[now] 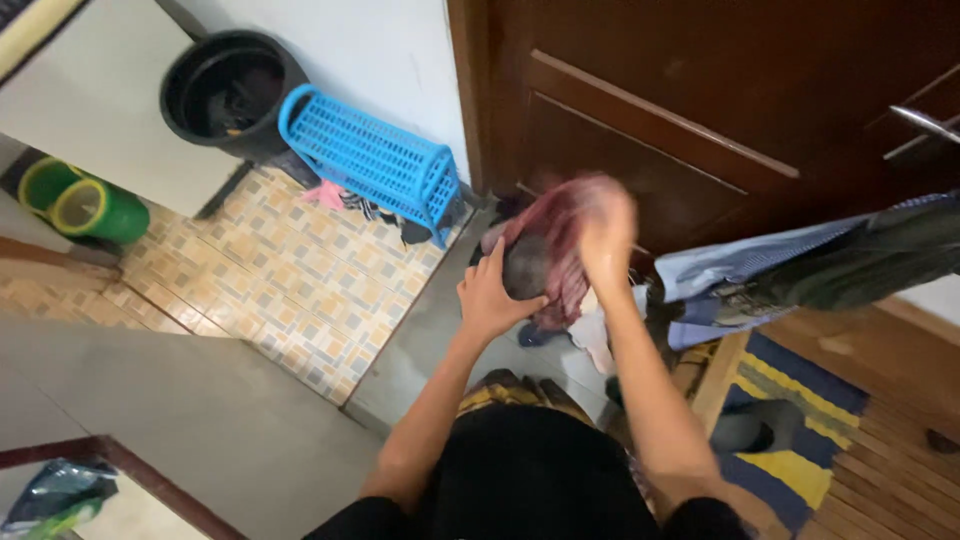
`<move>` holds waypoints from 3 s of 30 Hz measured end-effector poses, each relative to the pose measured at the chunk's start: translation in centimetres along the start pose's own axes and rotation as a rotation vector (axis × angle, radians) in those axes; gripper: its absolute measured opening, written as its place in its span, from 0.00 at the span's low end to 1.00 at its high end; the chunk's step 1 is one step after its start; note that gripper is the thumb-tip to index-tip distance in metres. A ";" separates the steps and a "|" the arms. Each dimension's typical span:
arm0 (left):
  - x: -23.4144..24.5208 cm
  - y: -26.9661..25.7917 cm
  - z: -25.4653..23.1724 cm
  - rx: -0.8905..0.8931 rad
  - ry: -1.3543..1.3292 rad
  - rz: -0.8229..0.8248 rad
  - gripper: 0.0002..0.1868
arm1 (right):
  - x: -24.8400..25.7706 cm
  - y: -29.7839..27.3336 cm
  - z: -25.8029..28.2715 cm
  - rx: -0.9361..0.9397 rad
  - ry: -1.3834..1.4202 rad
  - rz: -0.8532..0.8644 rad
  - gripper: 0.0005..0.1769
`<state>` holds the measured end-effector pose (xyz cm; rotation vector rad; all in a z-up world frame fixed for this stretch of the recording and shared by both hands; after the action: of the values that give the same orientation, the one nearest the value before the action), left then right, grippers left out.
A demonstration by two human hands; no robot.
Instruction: The person wipes slippers and a plastic rack using a cloth.
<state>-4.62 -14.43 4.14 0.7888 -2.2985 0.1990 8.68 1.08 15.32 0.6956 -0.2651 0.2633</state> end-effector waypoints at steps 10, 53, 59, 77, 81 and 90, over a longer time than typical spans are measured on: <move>-11.1 1.2 0.4 0.382 -1.517 0.162 0.29 | 2.9 -7.5 -5.0 -0.122 0.122 0.093 0.19; 8.7 -2.7 12.5 0.360 -1.970 0.087 0.45 | -16.8 -10.3 13.0 0.190 0.193 0.334 0.30; 11.6 -3.2 17.1 0.409 -2.030 0.117 0.44 | -20.9 -15.8 17.1 0.431 -0.039 0.487 0.28; 14.6 -2.8 22.9 0.200 -1.645 -0.178 0.34 | -27.0 -5.6 16.4 -0.161 0.962 0.236 0.11; 16.4 0.6 22.4 0.158 -1.085 -0.264 0.31 | -25.3 -3.9 20.6 0.776 0.148 0.345 0.11; 13.8 7.8 19.0 0.170 -0.824 -0.050 0.37 | -24.1 3.8 14.2 0.584 0.078 0.283 0.10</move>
<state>-27.92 -21.38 -0.52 1.1703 -3.0501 0.0425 -17.22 -9.09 20.17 1.2234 -0.2114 0.6517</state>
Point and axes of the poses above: each hand's wrist, its own y-axis towards the middle knuckle, its own x-axis out of the back of the hand, z = x × y, the point moved 9 cm from there along y, towards the middle knuckle, and after that the axes turned 2 degrees about -z, right-handed, at the moved point
